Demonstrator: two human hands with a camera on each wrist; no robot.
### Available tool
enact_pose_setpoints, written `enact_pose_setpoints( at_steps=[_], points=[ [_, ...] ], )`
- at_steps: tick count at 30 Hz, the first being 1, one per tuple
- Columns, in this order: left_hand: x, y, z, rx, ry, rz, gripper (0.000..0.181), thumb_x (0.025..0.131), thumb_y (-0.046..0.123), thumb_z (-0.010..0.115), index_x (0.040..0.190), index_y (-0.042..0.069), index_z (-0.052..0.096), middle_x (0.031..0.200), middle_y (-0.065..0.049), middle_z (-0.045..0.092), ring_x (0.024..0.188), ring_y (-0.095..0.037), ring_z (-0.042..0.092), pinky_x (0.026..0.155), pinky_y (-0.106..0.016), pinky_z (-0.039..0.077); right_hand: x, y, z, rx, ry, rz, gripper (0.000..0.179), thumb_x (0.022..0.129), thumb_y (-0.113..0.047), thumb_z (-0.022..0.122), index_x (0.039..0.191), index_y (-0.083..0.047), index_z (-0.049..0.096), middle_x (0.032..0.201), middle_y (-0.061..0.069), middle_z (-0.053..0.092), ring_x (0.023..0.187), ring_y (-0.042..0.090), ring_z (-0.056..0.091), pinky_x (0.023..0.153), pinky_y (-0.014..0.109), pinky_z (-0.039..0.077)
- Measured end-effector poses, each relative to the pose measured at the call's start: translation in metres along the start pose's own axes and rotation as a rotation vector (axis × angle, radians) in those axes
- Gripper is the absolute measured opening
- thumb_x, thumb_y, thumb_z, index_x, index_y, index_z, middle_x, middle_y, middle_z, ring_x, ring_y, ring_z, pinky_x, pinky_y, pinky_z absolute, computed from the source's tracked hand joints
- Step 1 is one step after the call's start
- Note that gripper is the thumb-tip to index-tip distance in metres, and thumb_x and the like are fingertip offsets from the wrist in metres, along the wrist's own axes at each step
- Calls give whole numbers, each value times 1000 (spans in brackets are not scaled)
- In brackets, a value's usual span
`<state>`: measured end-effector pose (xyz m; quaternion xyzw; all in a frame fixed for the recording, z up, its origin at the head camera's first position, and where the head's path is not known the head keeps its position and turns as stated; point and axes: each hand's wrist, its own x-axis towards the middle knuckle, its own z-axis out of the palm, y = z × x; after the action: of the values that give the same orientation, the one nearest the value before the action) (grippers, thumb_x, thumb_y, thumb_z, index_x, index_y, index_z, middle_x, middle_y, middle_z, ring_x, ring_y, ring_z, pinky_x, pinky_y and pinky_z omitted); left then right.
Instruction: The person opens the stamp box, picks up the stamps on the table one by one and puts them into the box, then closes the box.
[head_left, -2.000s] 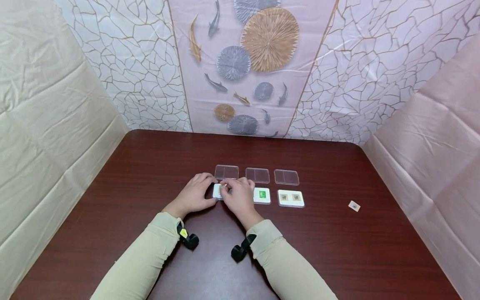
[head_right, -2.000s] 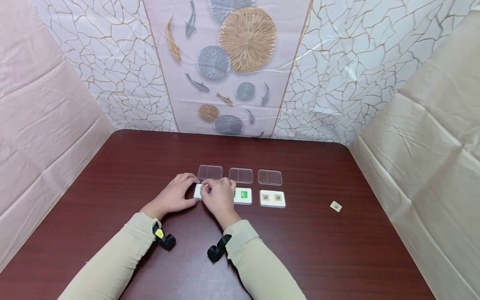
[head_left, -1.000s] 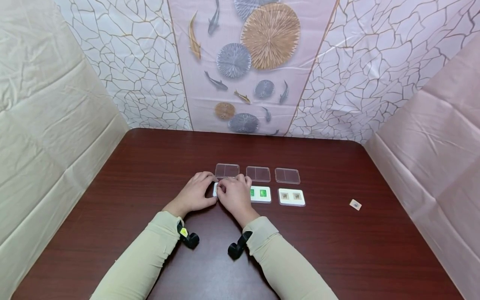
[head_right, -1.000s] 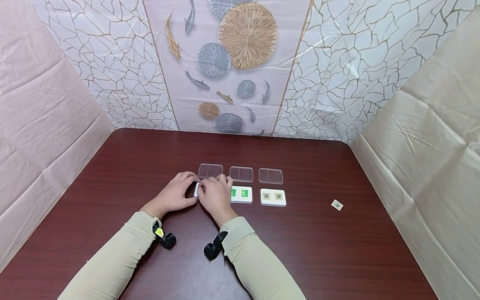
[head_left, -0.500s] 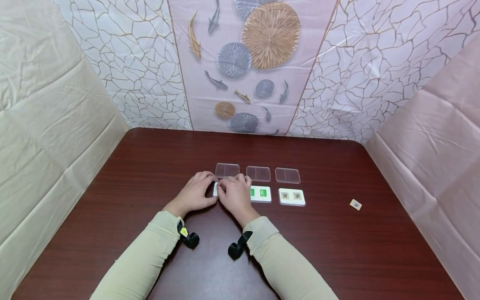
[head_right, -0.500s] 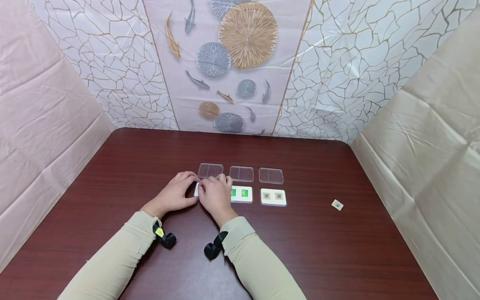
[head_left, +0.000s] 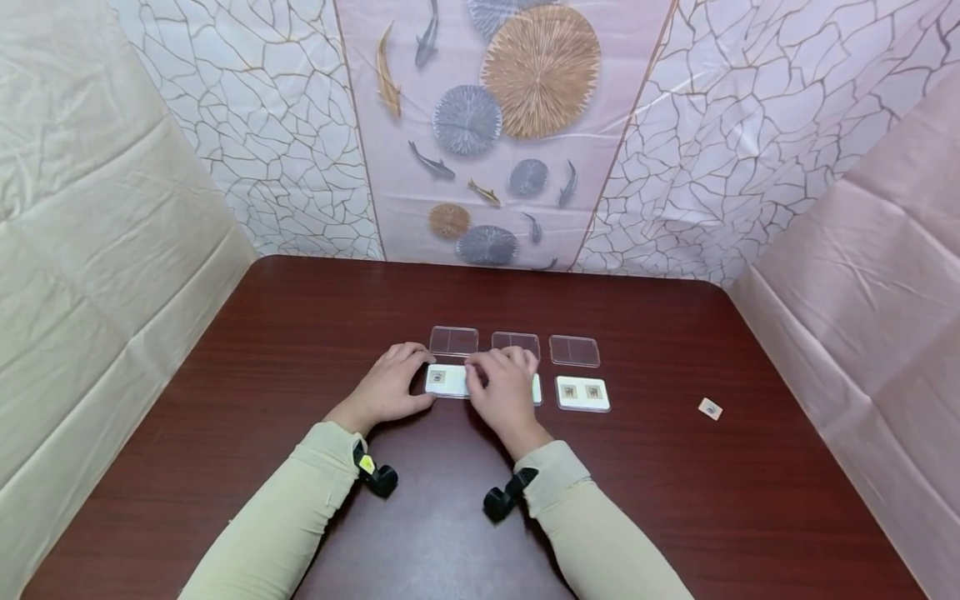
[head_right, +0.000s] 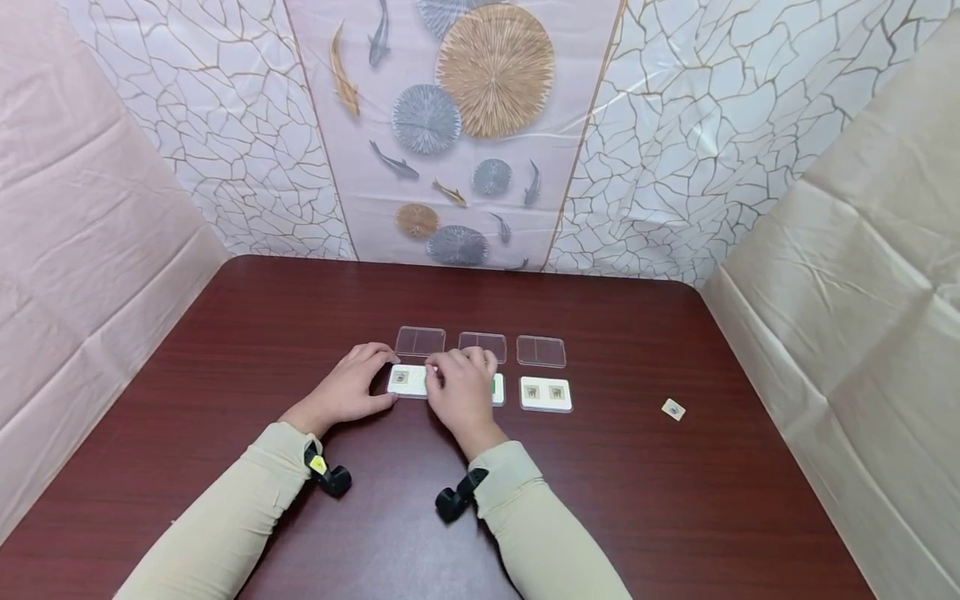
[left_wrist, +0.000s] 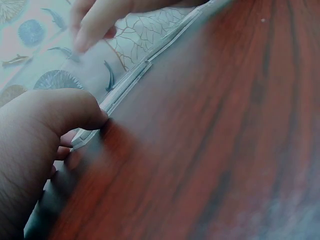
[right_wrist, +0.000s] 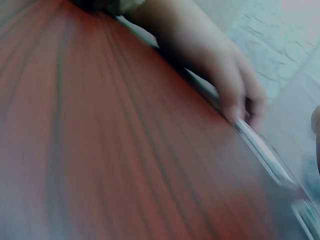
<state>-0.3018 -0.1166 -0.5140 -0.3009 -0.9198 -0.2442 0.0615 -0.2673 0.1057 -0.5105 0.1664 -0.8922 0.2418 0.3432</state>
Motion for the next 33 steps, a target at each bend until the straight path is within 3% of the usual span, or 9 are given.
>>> enact_pose_setpoints(
  at_steps=[9, 14, 18, 26, 33],
  points=[
    [0, -3, -2, 16, 4, -3, 55, 78, 34, 76, 124, 8, 62, 131, -11, 55, 124, -31, 48, 109, -50, 36, -17, 82, -54, -14, 157, 57, 8, 88, -16, 69, 89, -10, 75, 81, 7, 71, 90, 34, 55, 98, 62, 29],
    [-1, -2, -2, 19, 14, 9, 55, 77, 34, 76, 123, 7, 62, 130, -12, 56, 123, -33, 48, 108, -51, 37, -30, 128, -92, -51, 197, 101, 8, 87, -14, 69, 89, -7, 74, 81, 12, 70, 87, 38, 53, 96, 64, 29],
    [-1, -1, -2, 15, 15, 12, 54, 77, 32, 76, 123, 6, 63, 130, -12, 56, 123, -33, 49, 108, -51, 37, -42, 161, -121, -84, 185, 162, 10, 88, -12, 68, 92, -5, 73, 81, 15, 68, 86, 40, 52, 93, 62, 30],
    [0, -2, 1, 14, 14, 13, 54, 77, 33, 76, 123, 7, 63, 129, -12, 56, 123, -33, 48, 108, -51, 37, -66, 207, -175, -155, 48, 318, 14, 90, -9, 66, 101, -1, 72, 100, 21, 67, 96, 43, 53, 85, 52, 39],
    [0, -1, 1, 6, -7, 3, 55, 78, 34, 75, 125, 8, 62, 132, -11, 55, 125, -32, 47, 109, -50, 35, -88, 230, -214, -218, -181, 428, 33, 94, -23, 62, 118, 0, 66, 119, 28, 56, 108, 49, 47, 91, 59, 36]
  ],
)
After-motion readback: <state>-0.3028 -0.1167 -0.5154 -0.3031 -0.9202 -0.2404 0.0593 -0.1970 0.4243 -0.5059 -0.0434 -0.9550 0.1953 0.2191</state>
